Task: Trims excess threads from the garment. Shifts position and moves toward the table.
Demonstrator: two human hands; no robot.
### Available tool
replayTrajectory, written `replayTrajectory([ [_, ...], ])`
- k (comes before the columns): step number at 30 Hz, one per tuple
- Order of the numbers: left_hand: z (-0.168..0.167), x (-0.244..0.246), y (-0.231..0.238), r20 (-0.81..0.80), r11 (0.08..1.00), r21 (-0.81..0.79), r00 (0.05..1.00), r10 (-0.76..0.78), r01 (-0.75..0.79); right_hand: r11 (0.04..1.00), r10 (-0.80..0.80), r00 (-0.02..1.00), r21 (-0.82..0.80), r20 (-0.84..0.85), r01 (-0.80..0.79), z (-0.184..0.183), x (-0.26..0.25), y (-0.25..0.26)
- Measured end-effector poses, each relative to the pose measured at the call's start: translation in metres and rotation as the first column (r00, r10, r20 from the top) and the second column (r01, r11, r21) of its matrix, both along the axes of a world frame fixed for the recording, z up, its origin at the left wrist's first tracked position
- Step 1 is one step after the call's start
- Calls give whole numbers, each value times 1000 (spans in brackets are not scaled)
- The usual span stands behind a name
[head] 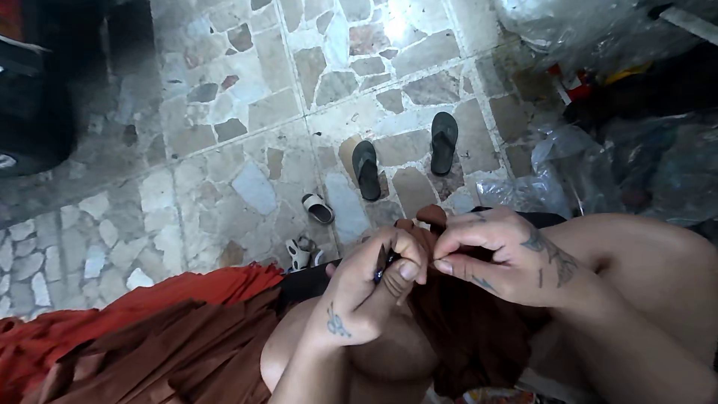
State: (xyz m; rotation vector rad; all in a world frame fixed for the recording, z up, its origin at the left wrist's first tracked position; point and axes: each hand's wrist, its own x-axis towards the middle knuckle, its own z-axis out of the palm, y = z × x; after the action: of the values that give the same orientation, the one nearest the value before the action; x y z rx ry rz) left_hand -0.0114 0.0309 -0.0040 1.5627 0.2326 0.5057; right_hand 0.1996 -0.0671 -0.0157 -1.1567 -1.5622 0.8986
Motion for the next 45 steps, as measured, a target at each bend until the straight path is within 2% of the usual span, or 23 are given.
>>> replayTrajectory([
  [7, 0, -2, 1, -47, 995, 101, 999, 4, 1, 995, 95, 990, -4, 108, -96, -3, 1, 2],
  [12, -3, -1, 0, -76, 990, 142, 997, 10, 0, 1000, 21, 971, 0, 236, -21, -6, 0, 2],
  [29, 2, -9, 9, -115, 976, 205, 992, -51, 74, 998, 49, 980, 17, 193, -53, -3, 15, -1],
  [38, 3, -16, 14, -127, 979, 198, 992, -13, 38, 998, -52, 978, -6, 203, 55, -5, 9, -1],
  [45, 3, -20, 19, -115, 981, 191, 993, -6, 28, 998, -59, 980, 29, 191, 54, -6, 14, 1],
])
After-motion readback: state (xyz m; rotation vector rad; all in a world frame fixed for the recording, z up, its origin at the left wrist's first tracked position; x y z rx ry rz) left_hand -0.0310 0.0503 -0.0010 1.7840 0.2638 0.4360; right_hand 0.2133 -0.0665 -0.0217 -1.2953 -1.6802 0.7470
